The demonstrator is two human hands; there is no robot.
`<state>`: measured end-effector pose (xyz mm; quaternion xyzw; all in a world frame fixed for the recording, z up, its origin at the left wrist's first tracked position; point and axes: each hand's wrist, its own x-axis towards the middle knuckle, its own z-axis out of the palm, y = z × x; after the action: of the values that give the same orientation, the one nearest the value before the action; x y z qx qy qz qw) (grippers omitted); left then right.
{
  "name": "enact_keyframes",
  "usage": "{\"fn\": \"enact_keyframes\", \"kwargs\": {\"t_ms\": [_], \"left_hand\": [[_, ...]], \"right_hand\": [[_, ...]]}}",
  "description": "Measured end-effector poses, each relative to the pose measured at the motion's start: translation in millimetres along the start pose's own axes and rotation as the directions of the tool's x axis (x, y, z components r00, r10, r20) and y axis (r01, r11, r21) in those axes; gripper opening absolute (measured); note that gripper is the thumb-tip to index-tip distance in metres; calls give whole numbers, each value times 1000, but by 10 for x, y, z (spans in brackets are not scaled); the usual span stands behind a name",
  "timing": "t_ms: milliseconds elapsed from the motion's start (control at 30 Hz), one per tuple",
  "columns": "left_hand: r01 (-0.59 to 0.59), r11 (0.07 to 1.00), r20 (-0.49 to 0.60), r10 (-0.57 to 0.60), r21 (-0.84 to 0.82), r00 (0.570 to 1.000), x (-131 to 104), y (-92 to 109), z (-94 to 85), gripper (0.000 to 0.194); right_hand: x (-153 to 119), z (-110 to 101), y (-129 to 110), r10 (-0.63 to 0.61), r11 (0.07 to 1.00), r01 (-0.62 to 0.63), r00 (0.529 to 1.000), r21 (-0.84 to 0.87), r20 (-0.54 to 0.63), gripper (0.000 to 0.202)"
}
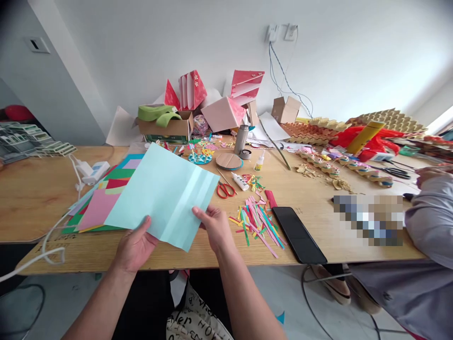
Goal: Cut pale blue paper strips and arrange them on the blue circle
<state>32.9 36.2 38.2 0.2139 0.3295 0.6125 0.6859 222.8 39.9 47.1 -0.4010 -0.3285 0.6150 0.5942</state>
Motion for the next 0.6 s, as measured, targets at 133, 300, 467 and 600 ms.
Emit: {"fn": "enact_keyframes", "kwargs": {"t_ms": [133,300,467,600], "left_hand": [[-43,998,-83,46,35,995,37,-1,-41,41],[-99,993,-39,101,63,994,19,-28,-34,46],[-176,978,-4,178,111,984,-12,-24,2,50],[-149,980,76,140,133,987,4,-27,-50,55]], "right_hand": [[-34,30,126,34,999,-33,999,-34,27,33],[-12,11,121,26,998,-23,998,-51,55,34],[4,-7,79,13,999,-12,999,-43,45,33],[8,13,48,12,1000,-11,999,-21,35,32]]}}
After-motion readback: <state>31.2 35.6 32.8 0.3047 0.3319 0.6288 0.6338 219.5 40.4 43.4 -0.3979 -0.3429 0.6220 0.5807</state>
